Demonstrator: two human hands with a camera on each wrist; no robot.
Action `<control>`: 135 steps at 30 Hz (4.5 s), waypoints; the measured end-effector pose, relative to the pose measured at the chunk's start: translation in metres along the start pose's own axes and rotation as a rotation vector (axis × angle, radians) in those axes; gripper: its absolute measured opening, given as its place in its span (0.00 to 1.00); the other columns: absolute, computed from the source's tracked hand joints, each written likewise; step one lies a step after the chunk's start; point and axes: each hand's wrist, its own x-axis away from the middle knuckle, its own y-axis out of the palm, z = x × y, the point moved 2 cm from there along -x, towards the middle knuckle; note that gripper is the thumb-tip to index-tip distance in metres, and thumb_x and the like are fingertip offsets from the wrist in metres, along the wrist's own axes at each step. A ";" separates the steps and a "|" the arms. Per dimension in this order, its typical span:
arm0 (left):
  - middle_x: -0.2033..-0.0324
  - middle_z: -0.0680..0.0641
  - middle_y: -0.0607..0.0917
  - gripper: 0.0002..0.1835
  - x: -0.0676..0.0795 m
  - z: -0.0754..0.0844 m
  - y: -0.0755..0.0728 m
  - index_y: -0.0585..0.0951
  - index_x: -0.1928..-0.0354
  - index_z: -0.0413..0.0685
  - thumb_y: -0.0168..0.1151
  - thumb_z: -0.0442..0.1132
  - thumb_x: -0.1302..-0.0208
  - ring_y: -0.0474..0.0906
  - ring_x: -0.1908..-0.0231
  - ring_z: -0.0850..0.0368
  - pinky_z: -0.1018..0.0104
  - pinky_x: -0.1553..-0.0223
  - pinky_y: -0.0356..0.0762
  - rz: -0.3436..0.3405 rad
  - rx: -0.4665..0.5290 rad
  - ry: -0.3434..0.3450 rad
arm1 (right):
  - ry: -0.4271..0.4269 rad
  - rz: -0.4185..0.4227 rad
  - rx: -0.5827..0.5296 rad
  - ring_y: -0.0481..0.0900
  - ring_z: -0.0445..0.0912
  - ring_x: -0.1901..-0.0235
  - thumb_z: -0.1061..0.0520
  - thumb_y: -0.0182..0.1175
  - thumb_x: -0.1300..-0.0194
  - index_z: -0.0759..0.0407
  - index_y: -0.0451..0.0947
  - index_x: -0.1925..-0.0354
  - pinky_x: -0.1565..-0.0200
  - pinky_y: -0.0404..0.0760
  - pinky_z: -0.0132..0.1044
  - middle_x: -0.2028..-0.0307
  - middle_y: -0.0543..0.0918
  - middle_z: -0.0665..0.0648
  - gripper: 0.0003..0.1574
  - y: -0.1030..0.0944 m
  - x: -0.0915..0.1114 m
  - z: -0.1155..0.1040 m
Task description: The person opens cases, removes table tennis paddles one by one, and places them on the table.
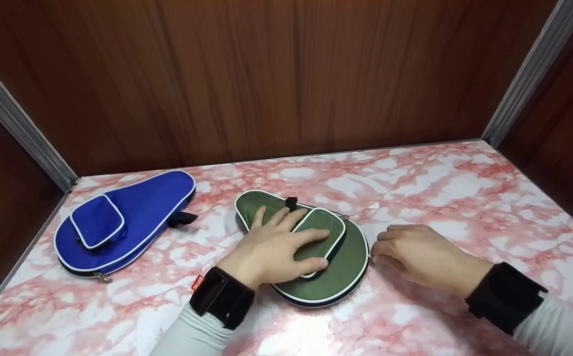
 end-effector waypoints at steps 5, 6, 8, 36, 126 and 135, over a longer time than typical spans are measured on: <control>0.15 0.44 0.63 0.33 0.001 0.000 0.000 0.77 0.22 0.77 0.58 0.72 0.24 0.54 0.16 0.32 0.23 0.22 0.40 -0.006 -0.001 -0.003 | -0.013 0.014 -0.005 0.82 0.42 0.66 0.54 0.77 0.31 0.44 0.86 0.63 0.65 0.83 0.46 0.69 0.79 0.41 0.07 0.001 -0.001 -0.002; 0.15 0.44 0.63 0.33 0.000 0.000 0.000 0.77 0.22 0.77 0.58 0.72 0.24 0.54 0.16 0.32 0.23 0.22 0.40 -0.006 -0.002 -0.003 | -0.015 0.021 -0.008 0.82 0.42 0.67 0.52 0.77 0.31 0.44 0.86 0.63 0.65 0.82 0.45 0.70 0.79 0.41 0.07 0.001 -0.001 -0.002; 0.15 0.44 0.63 0.33 0.000 0.000 0.000 0.77 0.22 0.77 0.58 0.72 0.24 0.54 0.16 0.32 0.23 0.22 0.40 -0.006 -0.005 -0.006 | -0.014 0.031 -0.015 0.81 0.41 0.68 0.50 0.77 0.31 0.43 0.87 0.65 0.67 0.81 0.44 0.71 0.78 0.40 0.07 0.001 -0.003 -0.001; 0.16 0.42 0.63 0.38 0.008 -0.014 -0.004 0.79 0.23 0.80 0.73 0.71 0.35 0.56 0.20 0.21 0.18 0.26 0.47 0.011 0.069 -0.008 | 0.191 -0.015 0.098 0.86 0.50 0.69 0.66 0.70 0.35 0.44 0.75 0.76 0.68 0.83 0.55 0.77 0.80 0.44 0.21 0.003 -0.036 0.050; 0.16 0.43 0.64 0.33 0.003 -0.022 0.001 0.77 0.23 0.75 0.72 0.64 0.28 0.63 0.20 0.35 0.19 0.36 0.67 0.060 0.178 -0.101 | 0.283 -0.029 0.149 0.86 0.56 0.71 0.66 0.71 0.40 0.48 0.76 0.73 0.68 0.81 0.59 0.79 0.79 0.50 0.16 0.005 -0.012 0.031; 0.15 0.44 0.62 0.34 0.004 -0.022 0.002 0.76 0.22 0.78 0.71 0.64 0.28 0.61 0.20 0.35 0.20 0.35 0.68 0.043 0.186 -0.123 | 0.268 -0.014 0.124 0.86 0.55 0.72 0.61 0.73 0.34 0.47 0.75 0.73 0.72 0.80 0.57 0.79 0.79 0.48 0.18 0.006 -0.005 0.018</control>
